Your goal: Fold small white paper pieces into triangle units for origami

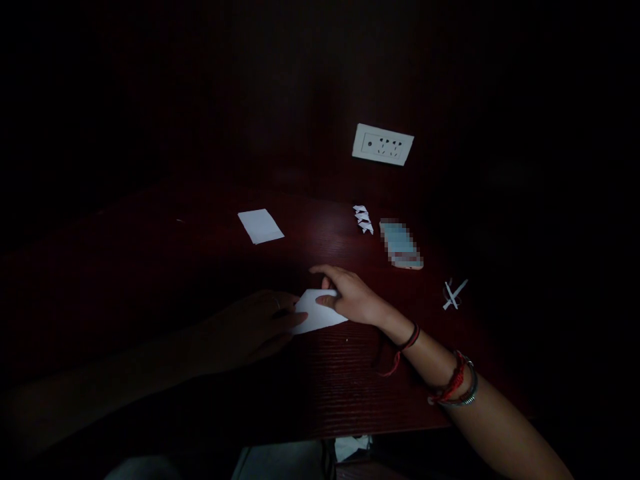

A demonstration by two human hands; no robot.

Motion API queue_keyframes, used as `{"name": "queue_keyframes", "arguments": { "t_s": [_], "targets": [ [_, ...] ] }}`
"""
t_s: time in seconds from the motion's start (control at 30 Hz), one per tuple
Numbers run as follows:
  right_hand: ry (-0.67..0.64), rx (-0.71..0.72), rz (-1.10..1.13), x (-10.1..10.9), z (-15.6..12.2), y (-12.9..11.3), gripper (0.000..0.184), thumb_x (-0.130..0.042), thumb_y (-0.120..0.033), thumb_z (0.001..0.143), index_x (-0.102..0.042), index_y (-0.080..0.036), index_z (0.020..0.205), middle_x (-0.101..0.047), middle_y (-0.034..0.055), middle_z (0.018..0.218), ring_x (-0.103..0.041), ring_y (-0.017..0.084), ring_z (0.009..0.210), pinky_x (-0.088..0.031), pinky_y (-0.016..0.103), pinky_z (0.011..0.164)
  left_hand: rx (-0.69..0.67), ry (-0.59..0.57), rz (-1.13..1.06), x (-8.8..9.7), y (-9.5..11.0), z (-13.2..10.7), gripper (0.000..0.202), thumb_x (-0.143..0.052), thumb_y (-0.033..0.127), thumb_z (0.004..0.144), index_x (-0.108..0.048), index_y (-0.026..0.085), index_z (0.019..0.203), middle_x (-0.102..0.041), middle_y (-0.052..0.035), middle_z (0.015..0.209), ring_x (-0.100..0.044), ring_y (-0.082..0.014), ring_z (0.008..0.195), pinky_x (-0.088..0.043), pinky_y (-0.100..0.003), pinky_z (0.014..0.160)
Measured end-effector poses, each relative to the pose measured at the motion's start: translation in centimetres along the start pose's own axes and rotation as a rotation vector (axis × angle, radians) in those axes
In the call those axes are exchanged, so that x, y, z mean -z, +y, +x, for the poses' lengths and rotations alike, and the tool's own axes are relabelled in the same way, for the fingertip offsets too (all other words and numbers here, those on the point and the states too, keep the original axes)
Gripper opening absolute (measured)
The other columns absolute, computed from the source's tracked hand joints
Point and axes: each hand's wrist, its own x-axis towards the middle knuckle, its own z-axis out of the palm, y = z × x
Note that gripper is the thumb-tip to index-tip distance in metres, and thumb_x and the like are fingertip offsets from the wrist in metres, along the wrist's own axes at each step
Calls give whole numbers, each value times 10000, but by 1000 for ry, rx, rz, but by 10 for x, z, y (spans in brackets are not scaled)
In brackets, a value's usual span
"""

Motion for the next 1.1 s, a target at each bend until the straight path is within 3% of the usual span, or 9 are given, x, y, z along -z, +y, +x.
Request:
{"name": "queue_keyframes", "arguments": {
  "t_s": [0.17,0.3,0.43,0.7,0.93,1.1],
  "targets": [
    [186,-151,365,0,1,2,486,-634,-148,622,-455,-184,1072,-503,4,833,-501,88,661,-452,230,612,13,11,-16,1,-1,1,216,-426,225,822,-523,154,1002,-527,-94,965,-512,-195,871,-426,-339,757],
    [262,-113,312,-7,-2,1,468,-622,-133,625,-485,-187,1070,-568,13,839,-545,98,690,-470,247,669,5,5,-48,5,-1,-1,266,-450,303,815,-527,136,1007,-508,-112,1007,-496,-218,919,-421,-354,795],
    [196,29,107,-11,-12,-8,387,-545,-118,704,-521,-209,1080,-630,-2,844,-583,100,746,-466,245,738,31,10,-77,6,-1,-5,263,-424,294,834,-524,139,1022,-455,-113,1124,-453,-223,1015,-399,-343,855],
    [-12,124,-35,-7,-21,-14,309,-561,-131,709,-584,-224,1002,-615,-5,1038,-574,123,937,-440,243,856,46,-12,-61,4,-4,-10,321,-458,262,812,-460,194,1125,-454,-72,1178,-412,-230,1074,-372,-389,873],
    [-65,252,-119,-10,-24,-17,367,-489,-116,779,-501,-217,1131,-536,28,1163,-495,139,1066,-434,272,904,105,-20,-86,6,-2,-9,284,-460,261,822,-495,192,1095,-502,-62,1144,-453,-215,1046,-389,-385,861],
    [-65,275,-161,-9,-26,-15,441,-432,-98,806,-396,-204,1232,-495,38,1214,-461,141,1105,-415,305,940,177,-17,-174,12,-5,-8,264,-446,228,824,-504,221,1082,-529,-27,1104,-493,-165,993,-399,-314,849]
  ]
}}
